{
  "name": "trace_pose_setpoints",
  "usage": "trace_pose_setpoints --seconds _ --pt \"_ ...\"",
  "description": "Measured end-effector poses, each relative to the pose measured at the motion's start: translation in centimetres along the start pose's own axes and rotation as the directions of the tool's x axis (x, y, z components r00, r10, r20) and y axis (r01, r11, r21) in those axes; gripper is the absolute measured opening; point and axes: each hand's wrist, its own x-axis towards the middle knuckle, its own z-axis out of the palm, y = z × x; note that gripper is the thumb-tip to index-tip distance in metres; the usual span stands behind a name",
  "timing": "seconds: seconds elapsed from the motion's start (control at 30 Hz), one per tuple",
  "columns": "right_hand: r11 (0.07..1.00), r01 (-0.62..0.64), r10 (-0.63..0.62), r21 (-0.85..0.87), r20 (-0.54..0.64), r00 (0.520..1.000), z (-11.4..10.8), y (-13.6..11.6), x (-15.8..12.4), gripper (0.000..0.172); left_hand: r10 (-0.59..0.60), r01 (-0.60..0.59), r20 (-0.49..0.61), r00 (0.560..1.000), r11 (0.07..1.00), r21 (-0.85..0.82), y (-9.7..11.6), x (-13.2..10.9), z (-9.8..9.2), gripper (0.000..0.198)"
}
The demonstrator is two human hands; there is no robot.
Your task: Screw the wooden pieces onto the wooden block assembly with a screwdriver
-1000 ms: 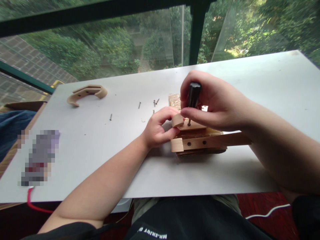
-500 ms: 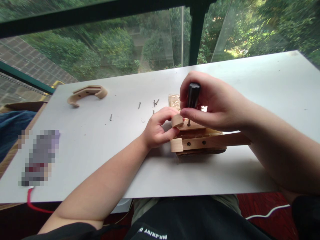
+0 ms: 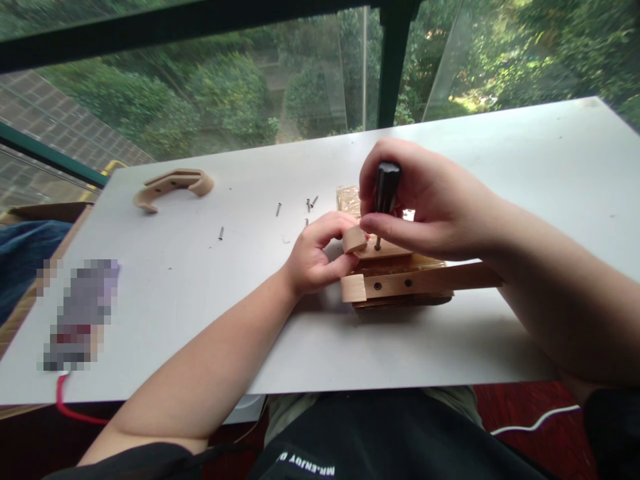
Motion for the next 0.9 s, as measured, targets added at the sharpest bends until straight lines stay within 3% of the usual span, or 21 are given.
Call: trace_pose_setpoints --seconds 0.47,0.9 --pt "0.999 0.003 -0.003 0.049 -0.009 1.0 -0.14 -0.42 0.26 0.031 0.004 -0.003 -0.027 1.0 0.999 0.041 -0.29 0.02 0.22 0.039" --pt "0.999 -0.004 0.004 0.04 -0.008 1.0 -0.06 -0.31 0.17 0.027 -0.022 0.023 -0.031 0.999 1.0 0.014 0.07 0.04 0.33 0.044"
